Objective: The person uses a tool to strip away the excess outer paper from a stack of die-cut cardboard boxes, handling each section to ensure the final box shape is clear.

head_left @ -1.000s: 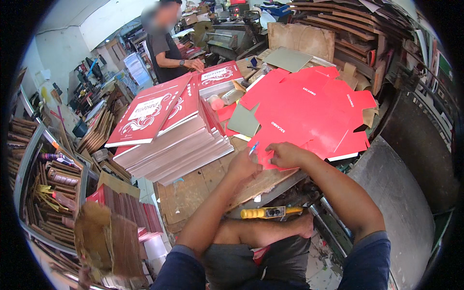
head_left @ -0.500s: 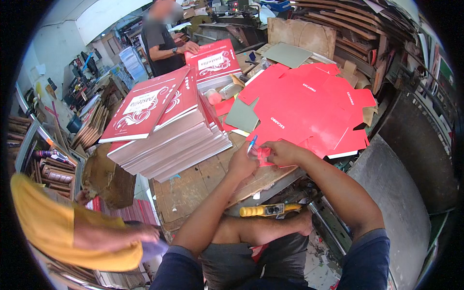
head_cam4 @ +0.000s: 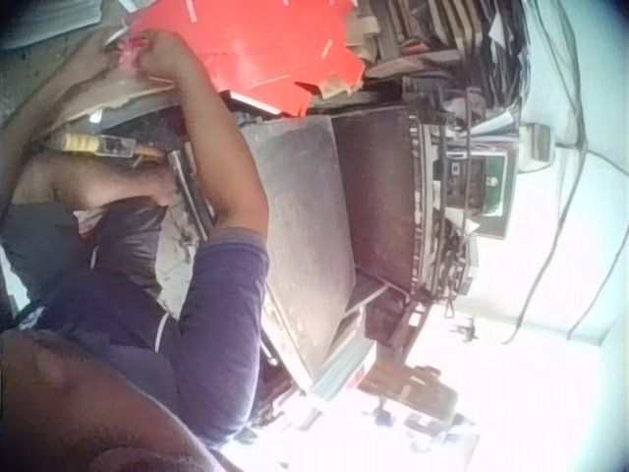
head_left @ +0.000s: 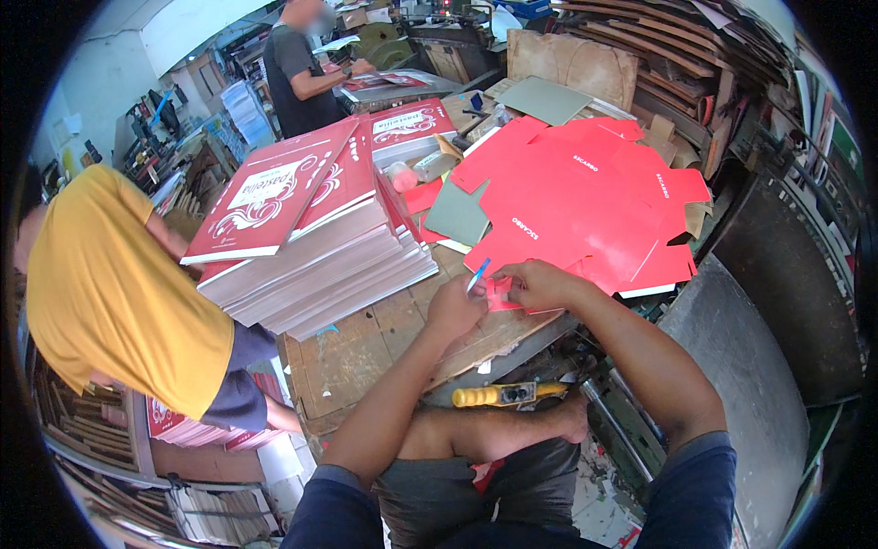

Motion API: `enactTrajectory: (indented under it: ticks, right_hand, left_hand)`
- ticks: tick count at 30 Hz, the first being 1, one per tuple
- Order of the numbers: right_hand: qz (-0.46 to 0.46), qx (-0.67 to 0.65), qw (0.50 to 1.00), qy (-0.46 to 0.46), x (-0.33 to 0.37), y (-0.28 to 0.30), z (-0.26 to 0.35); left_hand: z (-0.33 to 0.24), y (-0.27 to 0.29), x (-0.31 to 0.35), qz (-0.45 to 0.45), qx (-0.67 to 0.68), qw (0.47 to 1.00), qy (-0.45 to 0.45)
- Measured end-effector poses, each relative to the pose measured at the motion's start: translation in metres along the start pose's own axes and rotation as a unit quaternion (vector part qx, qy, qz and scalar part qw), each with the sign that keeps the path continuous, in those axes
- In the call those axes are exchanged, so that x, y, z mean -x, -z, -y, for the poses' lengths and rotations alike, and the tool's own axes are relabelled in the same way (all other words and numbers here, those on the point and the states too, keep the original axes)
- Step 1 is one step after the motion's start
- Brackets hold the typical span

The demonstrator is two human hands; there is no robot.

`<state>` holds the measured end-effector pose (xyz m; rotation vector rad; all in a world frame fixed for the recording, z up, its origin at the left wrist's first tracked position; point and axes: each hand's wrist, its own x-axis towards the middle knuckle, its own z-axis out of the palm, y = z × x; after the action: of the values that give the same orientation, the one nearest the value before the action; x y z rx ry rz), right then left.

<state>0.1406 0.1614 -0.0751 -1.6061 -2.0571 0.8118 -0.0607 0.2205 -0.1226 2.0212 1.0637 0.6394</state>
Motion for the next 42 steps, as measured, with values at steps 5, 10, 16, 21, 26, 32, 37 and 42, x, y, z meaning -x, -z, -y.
enactTrajectory:
  ticks: [5, 10, 16, 21, 26, 32, 37, 42]
  right_hand:
    - [0.007, -0.035, 0.999, -0.007, -0.004, -0.003, -0.004]
    - [0.014, -0.002, 1.0, -0.008, -0.002, 0.0, 0.002]
    - [0.021, 0.032, 0.999, -0.025, -0.001, 0.001, 0.002]
    - [0.044, 0.035, 0.998, -0.031, -0.001, 0.001, 0.005]
    - [0.037, 0.031, 0.997, -0.061, 0.0, 0.0, 0.011]
    - [0.033, 0.036, 0.998, -0.039, 0.001, 0.001, 0.008]
    - [0.039, 0.034, 0.998, -0.029, 0.001, 0.003, 0.007]
    - [0.025, 0.037, 0.998, -0.033, 0.004, 0.003, 0.008]
  left_hand:
    - [0.008, -0.002, -0.004, 0.0, -0.008, 1.0, -0.025]
    - [0.007, 0.001, -0.004, 0.008, -0.016, 1.0, -0.019]
    - [0.004, 0.002, -0.005, 0.02, -0.015, 1.0, -0.009]
    - [0.006, 0.003, -0.005, 0.023, -0.008, 1.0, -0.016]
    - [0.011, 0.001, -0.006, 0.021, -0.007, 0.999, -0.028]
    - [0.009, 0.0, -0.006, 0.016, -0.004, 1.0, -0.022]
    - [0.012, 0.0, -0.007, 0.022, 0.01, 0.999, -0.023]
    - [0.008, 0.0, -0.006, 0.034, 0.014, 0.999, -0.009]
